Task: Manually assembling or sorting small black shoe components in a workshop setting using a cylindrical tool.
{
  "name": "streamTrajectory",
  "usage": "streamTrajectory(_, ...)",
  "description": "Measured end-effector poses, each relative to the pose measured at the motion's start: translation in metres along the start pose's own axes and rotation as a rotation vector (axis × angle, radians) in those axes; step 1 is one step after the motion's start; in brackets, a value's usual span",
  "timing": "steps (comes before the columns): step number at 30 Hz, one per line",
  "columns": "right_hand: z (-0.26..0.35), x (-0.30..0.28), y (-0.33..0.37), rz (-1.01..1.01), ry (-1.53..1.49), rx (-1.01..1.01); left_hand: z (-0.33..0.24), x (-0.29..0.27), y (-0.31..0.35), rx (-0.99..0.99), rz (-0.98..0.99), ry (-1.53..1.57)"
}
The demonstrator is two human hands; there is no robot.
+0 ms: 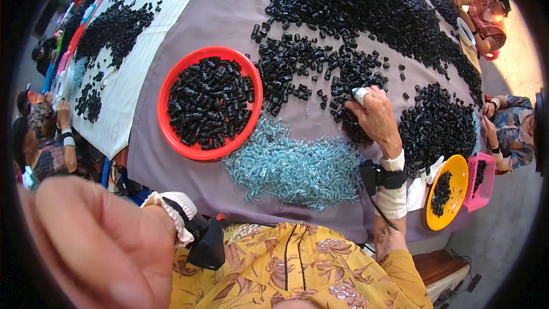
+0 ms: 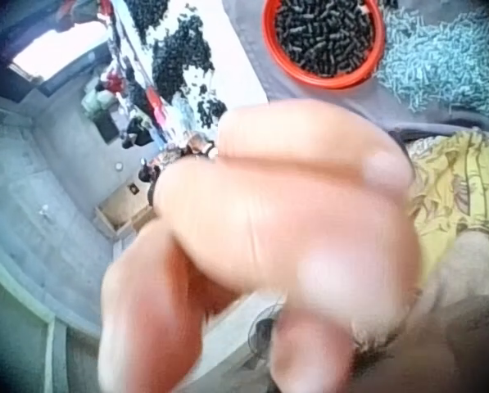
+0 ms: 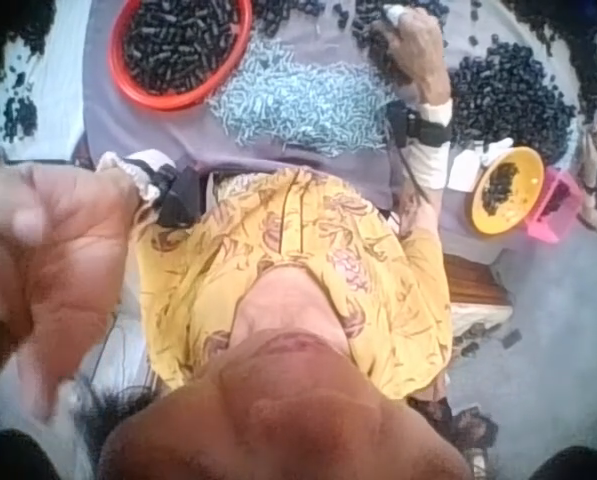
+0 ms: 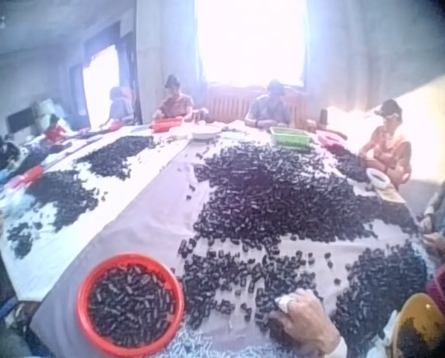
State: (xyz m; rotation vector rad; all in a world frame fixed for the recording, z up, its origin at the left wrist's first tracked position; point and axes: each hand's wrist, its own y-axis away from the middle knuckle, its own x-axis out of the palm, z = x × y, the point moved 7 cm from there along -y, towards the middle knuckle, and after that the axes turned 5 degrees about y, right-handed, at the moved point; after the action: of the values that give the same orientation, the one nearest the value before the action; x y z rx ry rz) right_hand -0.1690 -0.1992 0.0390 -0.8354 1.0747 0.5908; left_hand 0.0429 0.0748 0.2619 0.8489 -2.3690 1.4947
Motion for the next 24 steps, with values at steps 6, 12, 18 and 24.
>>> streamTrajectory(6,0.010,0.013,-0.030,-0.072,0.136,-0.088,0.037,0.000,0.020,-0.232,0.095,-0.229)
streamTrajectory(12,-0.003,0.050,-0.045,-0.087,0.414,-0.159,0.118,-0.030,0.050,-0.597,-0.005,-0.257)
streamTrajectory(18,-0.006,0.056,-0.050,-0.030,0.380,-0.113,0.154,-0.050,0.088,-0.884,-0.058,-0.241)
streamTrajectory(24,0.002,0.052,-0.044,-0.029,0.339,-0.136,0.178,-0.056,0.115,-1.013,-0.060,-0.192)
